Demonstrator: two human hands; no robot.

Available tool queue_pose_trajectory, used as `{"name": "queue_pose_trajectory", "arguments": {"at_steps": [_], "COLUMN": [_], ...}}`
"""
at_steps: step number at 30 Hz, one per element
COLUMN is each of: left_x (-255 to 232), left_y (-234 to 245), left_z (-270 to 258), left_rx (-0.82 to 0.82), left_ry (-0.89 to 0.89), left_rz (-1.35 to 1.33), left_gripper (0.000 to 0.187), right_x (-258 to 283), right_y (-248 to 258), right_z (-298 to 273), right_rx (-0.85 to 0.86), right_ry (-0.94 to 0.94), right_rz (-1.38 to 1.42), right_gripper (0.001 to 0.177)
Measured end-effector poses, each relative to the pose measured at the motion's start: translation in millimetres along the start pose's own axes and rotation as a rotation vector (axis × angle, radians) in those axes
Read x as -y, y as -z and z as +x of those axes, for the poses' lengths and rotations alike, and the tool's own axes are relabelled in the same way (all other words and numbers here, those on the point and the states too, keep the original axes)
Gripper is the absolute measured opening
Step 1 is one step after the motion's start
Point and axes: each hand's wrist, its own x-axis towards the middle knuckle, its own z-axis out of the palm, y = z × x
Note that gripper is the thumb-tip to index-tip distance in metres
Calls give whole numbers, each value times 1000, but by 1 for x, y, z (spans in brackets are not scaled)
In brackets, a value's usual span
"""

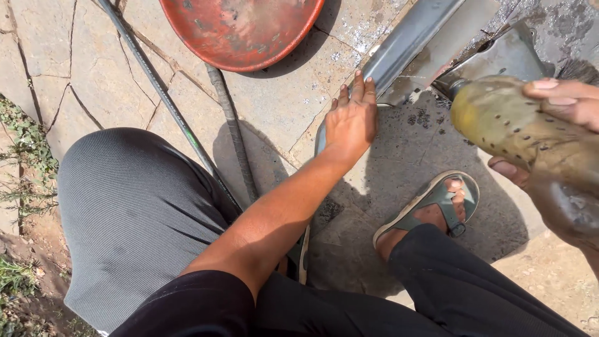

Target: Cleaning metallic engine components with a brush and liquid from a bottle.

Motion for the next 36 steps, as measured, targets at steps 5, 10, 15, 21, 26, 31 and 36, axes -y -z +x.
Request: {"name": "queue_pose_trajectory", "arguments": {"at_steps": [5, 10, 15, 21, 26, 31, 36], "left_x": [29, 18, 16, 8, 6, -8, -20], "left_y": [-15, 11, 12, 24, 24, 35, 34], "left_z": [10, 7, 11, 12, 18, 21, 25], "left_rx": [-16, 10, 6, 87, 146, 159, 172], "left_ry": [-112, -99, -57, 23, 33, -16, -123], "left_rz": [304, 244, 200, 199, 200, 187, 209], "left_gripper": [58, 67, 75, 84, 94, 91, 89], "right_x": [52, 75, 88, 84, 85, 84, 89], "right_y": [-30, -31, -30, -21, -27, 1, -7], "right_z": [-23, -21, -22, -17, -25, 0, -3], "right_rx": [-33, -131, -107, -184, -75, -146, -65], "right_ry": [256, 506, 832, 730, 699, 763, 651], "right_rz": [-275, -565, -403, -399, -333, -337, -282], "right_gripper": [64, 56, 54, 55, 47, 49, 50]}}
